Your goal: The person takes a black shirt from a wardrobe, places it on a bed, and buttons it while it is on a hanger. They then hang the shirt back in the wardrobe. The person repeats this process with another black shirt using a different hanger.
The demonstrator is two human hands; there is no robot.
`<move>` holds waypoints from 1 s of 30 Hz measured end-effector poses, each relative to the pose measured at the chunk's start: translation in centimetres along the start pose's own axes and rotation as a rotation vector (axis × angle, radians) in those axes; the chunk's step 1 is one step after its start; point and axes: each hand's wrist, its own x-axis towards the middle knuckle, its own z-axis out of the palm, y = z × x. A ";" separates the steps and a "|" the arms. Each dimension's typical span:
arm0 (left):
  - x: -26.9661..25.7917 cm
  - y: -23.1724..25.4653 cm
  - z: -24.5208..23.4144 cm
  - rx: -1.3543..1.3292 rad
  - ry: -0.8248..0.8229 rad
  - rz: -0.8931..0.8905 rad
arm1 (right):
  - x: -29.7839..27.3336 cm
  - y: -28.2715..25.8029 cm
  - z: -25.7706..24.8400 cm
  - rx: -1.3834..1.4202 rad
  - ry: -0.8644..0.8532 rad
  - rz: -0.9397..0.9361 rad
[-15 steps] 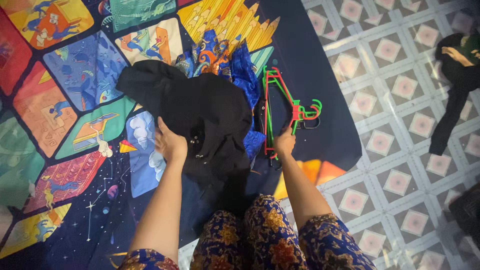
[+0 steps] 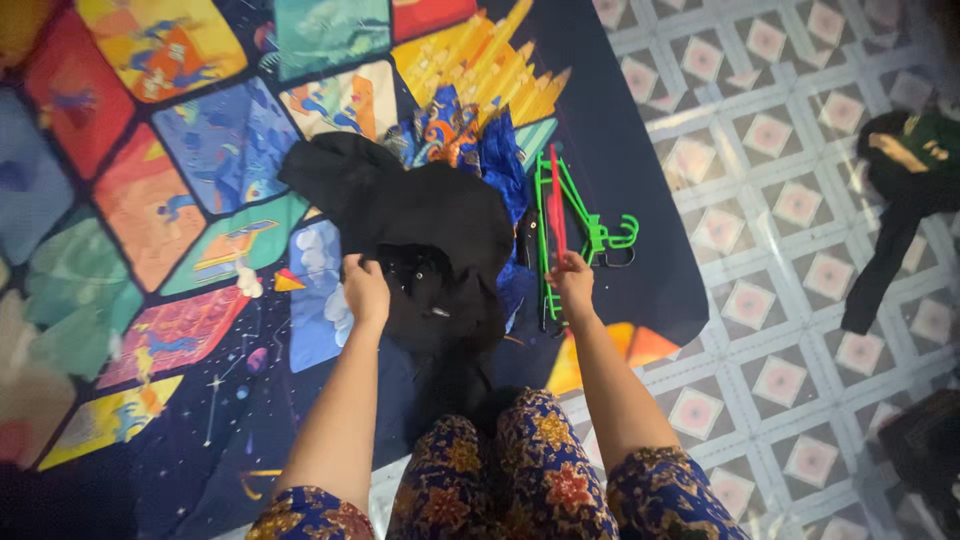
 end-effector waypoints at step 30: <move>-3.4 29.3 -35.4 0.080 0.082 -0.002 | -24.9 -43.2 7.5 -0.227 -0.589 -0.276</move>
